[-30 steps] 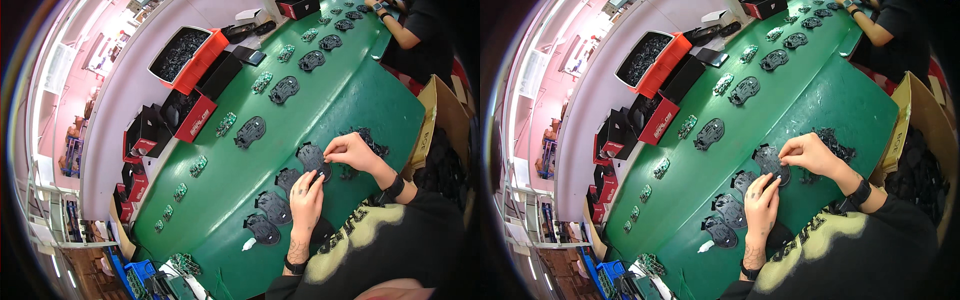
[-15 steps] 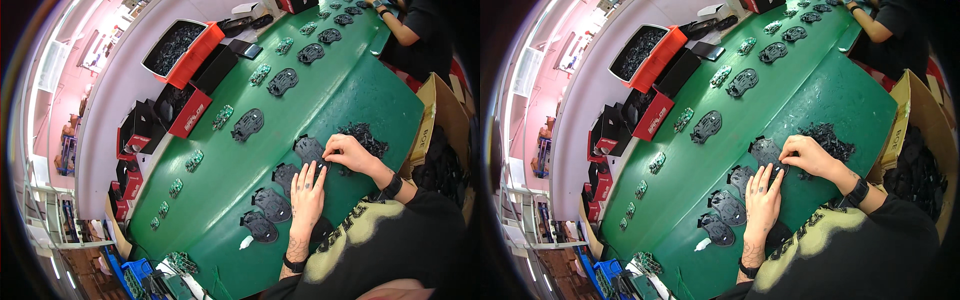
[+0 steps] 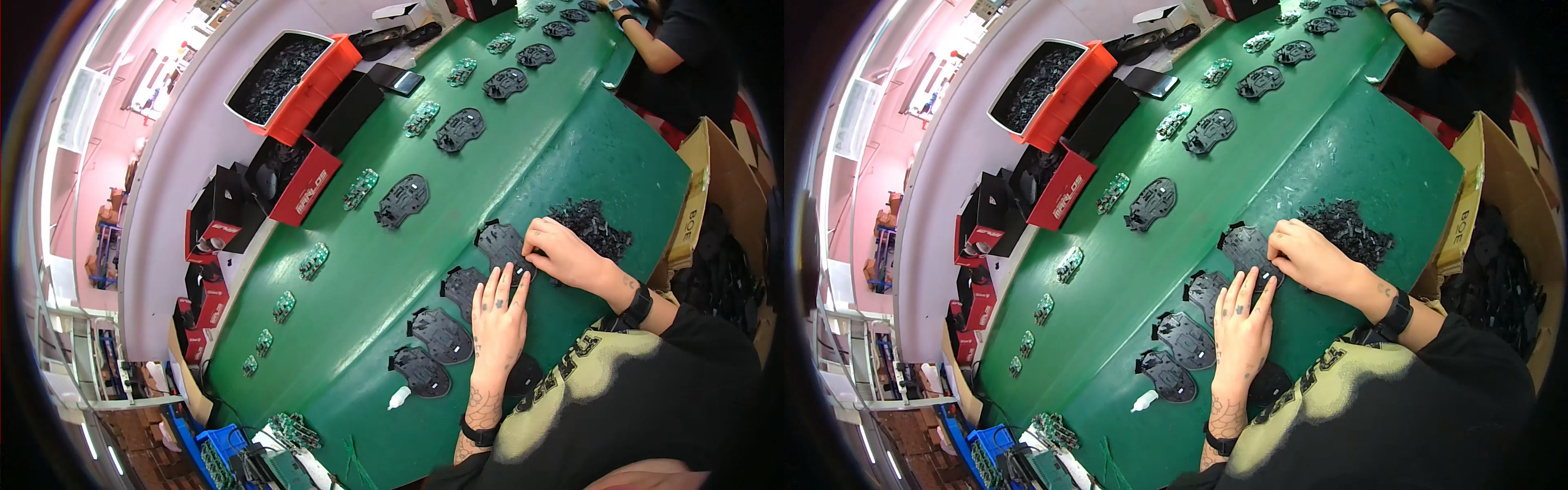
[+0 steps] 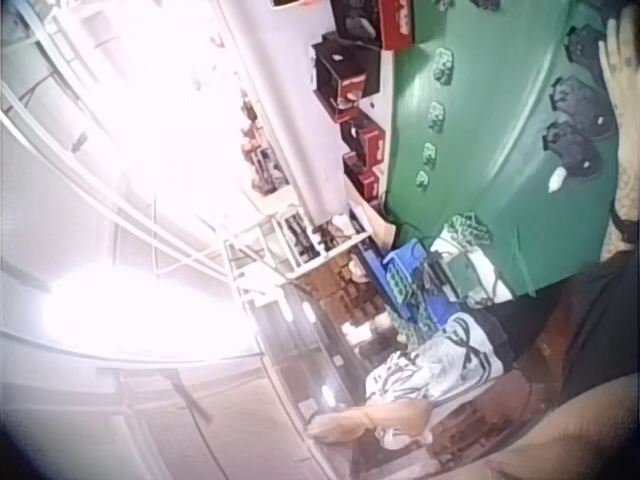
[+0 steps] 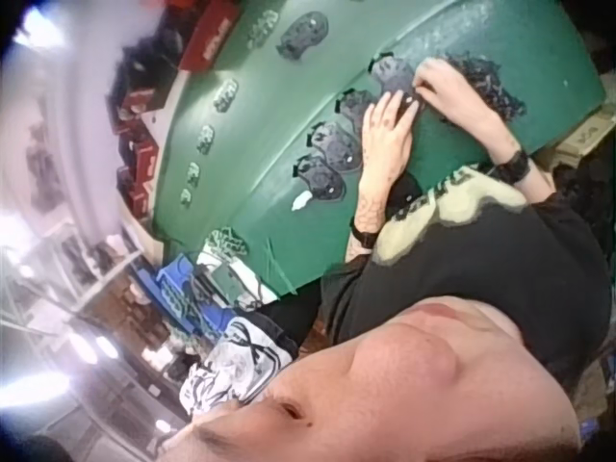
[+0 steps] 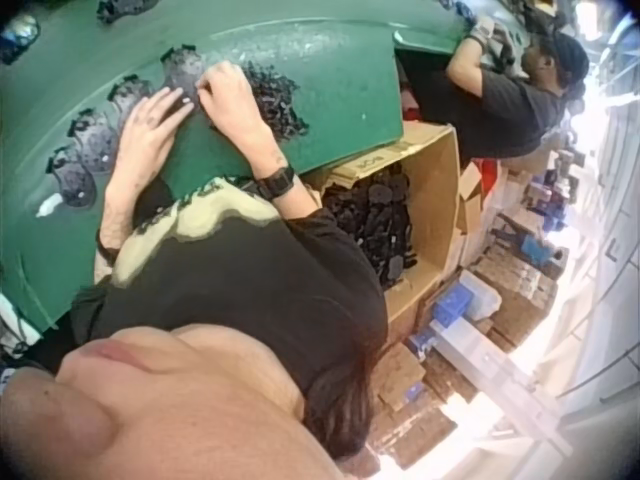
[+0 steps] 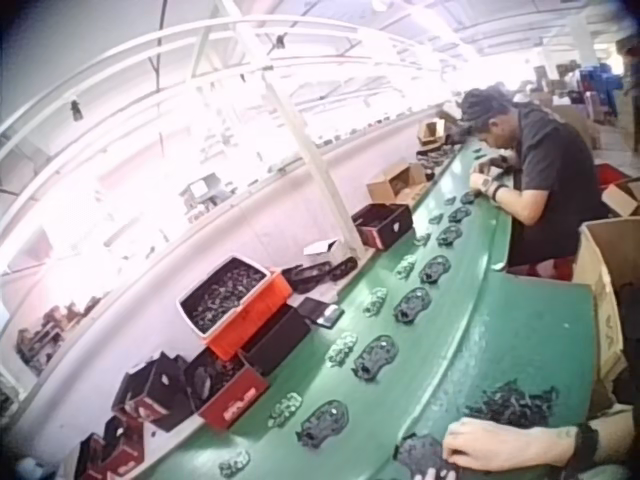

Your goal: Assembling electronic components onto plastic mouse shells at a factory workbench.

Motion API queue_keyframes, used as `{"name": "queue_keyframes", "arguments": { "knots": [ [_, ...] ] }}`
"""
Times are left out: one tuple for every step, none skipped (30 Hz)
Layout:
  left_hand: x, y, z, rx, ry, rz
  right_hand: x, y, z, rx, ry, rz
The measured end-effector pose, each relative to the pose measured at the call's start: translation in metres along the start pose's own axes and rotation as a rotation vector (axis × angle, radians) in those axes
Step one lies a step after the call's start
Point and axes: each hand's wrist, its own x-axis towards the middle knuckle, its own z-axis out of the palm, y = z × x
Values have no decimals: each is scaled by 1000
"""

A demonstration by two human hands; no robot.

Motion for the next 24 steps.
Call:
{"name": "queue_keyframes", "arguments": {
  "knots": [
    [1,1,1,4,1,6,1,-2,-1,-66,-23,17],
    [0,1,3,-1,-2,15,2,-2,0,-89,-18,6],
    [1,2,3,9,-5,10,3,-2,1,-101,-4,14],
    [1,2,2,19,-7,5,4,-1,4,-98,-33,7],
    [1,3,0,38,-13,1,6,0,4,-96,-63,1],
    [0,3,-1,45,-13,-5,8,1,4,-83,-75,6],
    [-1,3,-3,52,-14,-11,9,0,0,-90,-67,10],
    [-2,3,-3,47,-24,-14,11,-1,-6,-42,-77,74],
    [-3,3,-2,46,-20,-7,12,-1,-11,7,-88,133],
    [-3,3,-1,43,-22,-10,13,0,-15,44,-48,146],
    [-3,3,0,40,-25,-14,16,1,-22,206,18,233],
    [-2,4,1,36,-29,-7,15,10,-29,123,123,171],
    [-1,6,0,38,-27,-7,13,21,-40,37,227,108],
    [-1,7,0,39,-26,-7,10,31,-51,0,263,200],
    [0,8,1,35,-29,3,5,40,-62,-37,301,293],
    [-3,5,-4,53,-20,-11,7,42,-66,-55,321,342],
    [-6,3,-10,72,-11,-25,10,44,-65,-54,329,367],
    [-4,4,-6,60,-19,-20,3,49,-68,-52,306,410],
    [-1,5,-2,43,-24,-2,-4,53,-70,-49,282,452],
    [2,6,2,26,-30,16,-9,57,-71,-55,281,464],
    [-1,4,-1,37,-27,-3,-5,53,-67,-46,267,465],
    [-4,2,-3,44,-14,-3,-1,50,-62,-38,253,467],
    [-6,0,-5,51,-1,-3,1,48,-60,-27,239,455],
    [-5,0,-2,58,-4,9,-1,51,-60,-12,256,454]
  ]
}}
